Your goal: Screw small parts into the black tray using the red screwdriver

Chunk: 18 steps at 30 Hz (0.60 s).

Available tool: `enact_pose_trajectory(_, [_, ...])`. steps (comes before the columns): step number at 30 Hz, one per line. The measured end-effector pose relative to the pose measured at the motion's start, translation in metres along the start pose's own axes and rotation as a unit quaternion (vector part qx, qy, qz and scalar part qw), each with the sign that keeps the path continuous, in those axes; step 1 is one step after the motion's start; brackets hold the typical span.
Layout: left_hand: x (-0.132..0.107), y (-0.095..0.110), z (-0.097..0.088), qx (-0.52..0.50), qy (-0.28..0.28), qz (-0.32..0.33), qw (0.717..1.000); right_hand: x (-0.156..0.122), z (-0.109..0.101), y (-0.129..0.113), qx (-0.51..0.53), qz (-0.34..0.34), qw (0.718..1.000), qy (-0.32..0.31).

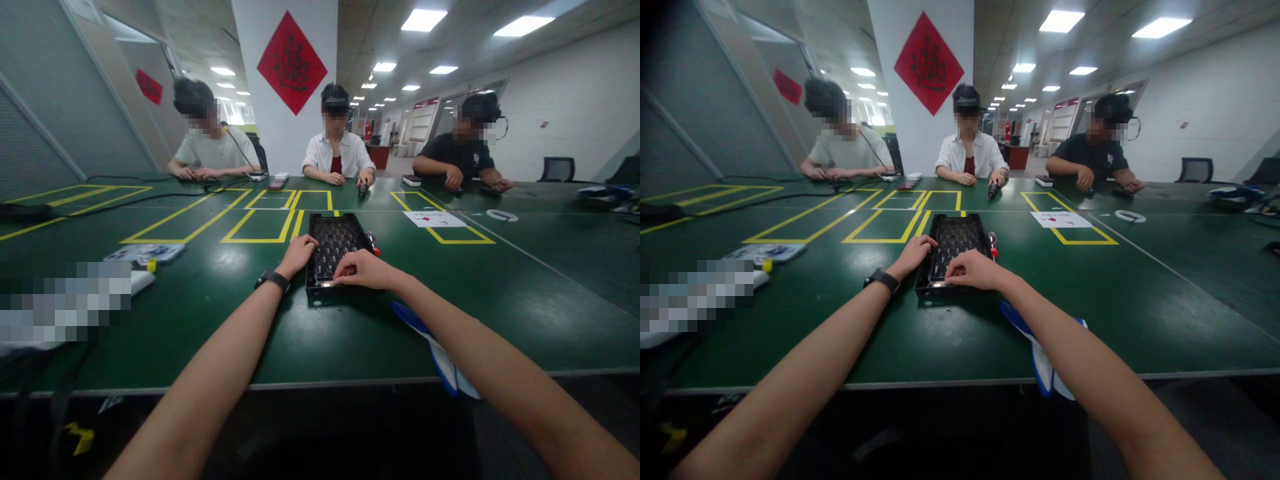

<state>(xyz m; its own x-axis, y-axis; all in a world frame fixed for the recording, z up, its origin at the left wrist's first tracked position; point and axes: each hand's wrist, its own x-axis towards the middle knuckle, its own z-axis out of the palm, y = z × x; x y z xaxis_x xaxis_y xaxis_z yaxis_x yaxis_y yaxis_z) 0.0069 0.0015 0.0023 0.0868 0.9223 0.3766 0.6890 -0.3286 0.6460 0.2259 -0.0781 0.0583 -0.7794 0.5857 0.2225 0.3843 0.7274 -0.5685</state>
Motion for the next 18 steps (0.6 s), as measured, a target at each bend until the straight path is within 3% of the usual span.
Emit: enact_pose_trajectory(18, [0.0017,-0.0034,0.0018,-0.002,0.008,0.009,1.0,0.0002,0.0022,0.0039,0.018,-0.002,1.0,0.004])
